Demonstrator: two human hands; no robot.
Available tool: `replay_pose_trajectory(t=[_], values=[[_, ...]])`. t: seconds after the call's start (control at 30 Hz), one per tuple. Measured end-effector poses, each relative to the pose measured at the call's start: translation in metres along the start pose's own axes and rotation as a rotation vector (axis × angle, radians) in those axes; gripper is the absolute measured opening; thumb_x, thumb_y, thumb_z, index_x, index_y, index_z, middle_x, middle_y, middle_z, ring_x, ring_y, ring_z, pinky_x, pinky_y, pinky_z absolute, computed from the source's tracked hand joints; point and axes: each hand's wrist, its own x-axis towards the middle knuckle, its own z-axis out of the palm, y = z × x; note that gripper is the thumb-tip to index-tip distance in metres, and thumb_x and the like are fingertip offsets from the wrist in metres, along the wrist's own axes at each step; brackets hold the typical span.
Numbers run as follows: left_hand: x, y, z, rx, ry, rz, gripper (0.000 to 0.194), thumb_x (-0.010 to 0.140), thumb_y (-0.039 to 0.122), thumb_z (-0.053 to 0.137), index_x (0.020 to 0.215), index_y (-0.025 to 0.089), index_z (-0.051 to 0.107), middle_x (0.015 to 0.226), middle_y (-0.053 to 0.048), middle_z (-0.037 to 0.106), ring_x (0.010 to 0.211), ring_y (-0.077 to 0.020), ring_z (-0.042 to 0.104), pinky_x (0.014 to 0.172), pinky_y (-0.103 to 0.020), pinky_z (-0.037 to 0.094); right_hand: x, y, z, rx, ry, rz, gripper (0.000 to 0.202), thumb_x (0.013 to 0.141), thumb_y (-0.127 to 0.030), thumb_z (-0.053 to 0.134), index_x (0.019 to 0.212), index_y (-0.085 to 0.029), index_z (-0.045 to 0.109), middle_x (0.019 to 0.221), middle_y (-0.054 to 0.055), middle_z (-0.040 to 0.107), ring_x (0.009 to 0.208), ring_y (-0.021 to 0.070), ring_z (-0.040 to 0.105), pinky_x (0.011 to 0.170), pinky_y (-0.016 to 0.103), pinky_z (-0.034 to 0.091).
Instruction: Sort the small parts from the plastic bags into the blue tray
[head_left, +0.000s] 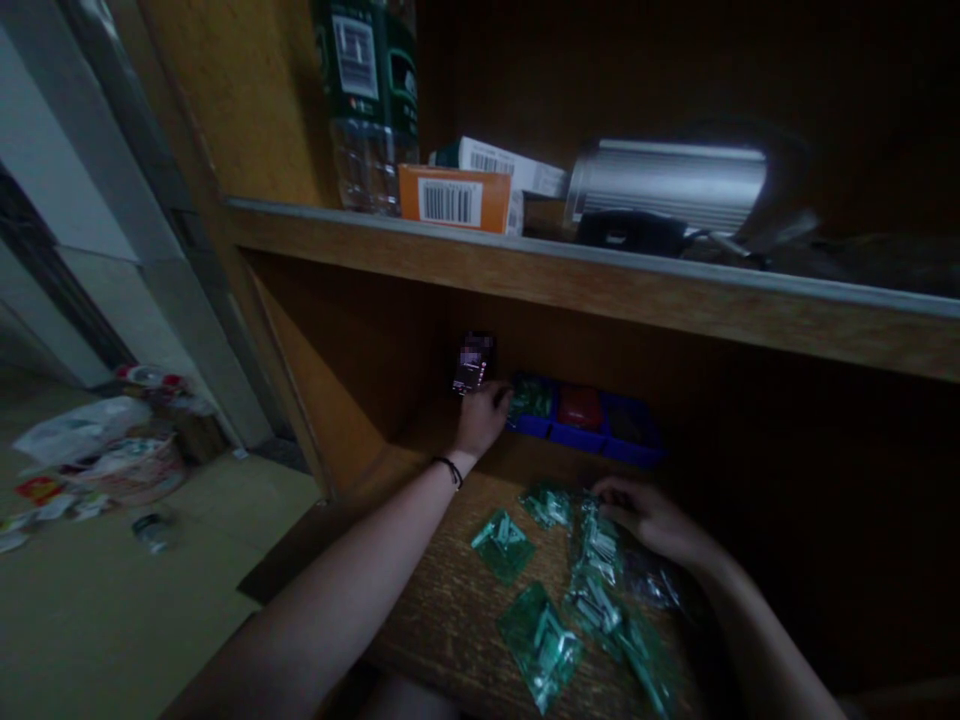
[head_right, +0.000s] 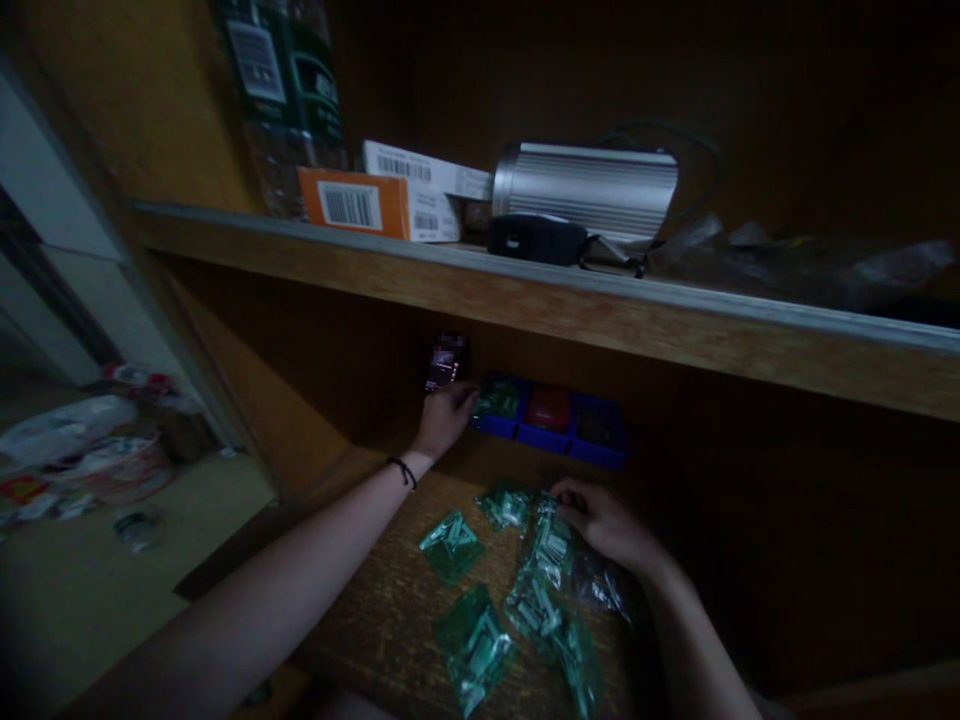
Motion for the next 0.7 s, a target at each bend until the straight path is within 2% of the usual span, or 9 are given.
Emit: replay_pose_trajectory(t=[0.07,0.13,0.23,0.3,0.37,0.53,0.7], values=[[-0.002,0.002,0.001,-0.012,-0.067,0.047,0.023,0.089,0.016,0.065,0.112,0.015,0.069,0.122,-0.011,0.07,0.114,-0.0237,0.066,0.104,-0.035,0.049,0.0,-0.002,-0.001,-0.01,0.019,0.005,0.018,0.089,-0.036,0.056,0.094,-0.022,0.067,0.089,0.003,0.067,0.083,0.0217,0.06,0.077,0.034,0.045],[-0.004,0.005,0.002,-0.025,-0.082,0.096,0.03,0.086,0.012,0.067,0.116,0.016,0.068,0.128,-0.01,0.067,0.119,-0.0229,0.063,0.107,-0.035,0.046,0.0,-0.004,-0.001,-0.019,0.042,0.002,0.016,0.089,-0.035,0.056,0.089,-0.022,0.065,0.085,0.002,0.065,0.081,0.0211,0.059,0.075,0.033,0.044],[-0.003,0.006,0.0,-0.046,0.004,0.105,0.027,0.087,0.01,0.066,0.112,0.019,0.068,0.118,-0.007,0.069,0.112,-0.0204,0.065,0.102,-0.033,0.049,-0.001,-0.004,-0.002,-0.016,0.063,-0.005,0.015,0.09,-0.035,0.056,0.087,-0.022,0.063,0.083,0.001,0.062,0.081,0.0203,0.058,0.074,0.031,0.043],[0.0,0.005,-0.002,-0.032,0.07,0.054,0.019,0.088,0.012,0.066,0.106,0.019,0.069,0.108,-0.006,0.071,0.103,-0.0199,0.067,0.096,-0.032,0.051,0.0,-0.003,-0.002,0.0,0.075,-0.004,0.016,0.091,-0.037,0.055,0.088,-0.022,0.062,0.083,0.0,0.061,0.081,0.02,0.057,0.075,0.031,0.043],[0.006,0.004,-0.003,0.023,0.073,-0.004,0.012,0.089,0.015,0.065,0.1,0.018,0.069,0.101,-0.006,0.072,0.097,-0.0199,0.068,0.091,-0.031,0.051,0.0,-0.001,-0.002,0.024,0.095,-0.01,0.017,0.092,-0.038,0.054,0.087,-0.022,0.061,0.083,0.0,0.061,0.083,0.0202,0.057,0.076,0.032,0.043],[0.029,0.005,0.005,0.3,-0.171,-0.1,0.017,0.093,0.015,0.059,0.103,0.016,0.072,0.107,-0.009,0.074,0.1,-0.0197,0.069,0.09,-0.028,0.051,0.001,-0.002,-0.002,0.106,0.157,-0.018,0.018,0.091,-0.04,0.057,0.089,-0.023,0.058,0.088,0.001,0.062,0.087,0.0207,0.058,0.08,0.033,0.045],[0.048,0.012,0.015,0.395,-0.355,-0.098,0.026,0.09,0.01,0.053,0.099,0.015,0.077,0.103,-0.012,0.077,0.097,-0.0223,0.071,0.088,-0.028,0.052,0.001,-0.003,-0.004,0.23,0.181,-0.017,0.021,0.09,-0.041,0.06,0.101,-0.023,0.06,0.093,0.002,0.065,0.092,0.0215,0.061,0.084,0.034,0.046]])
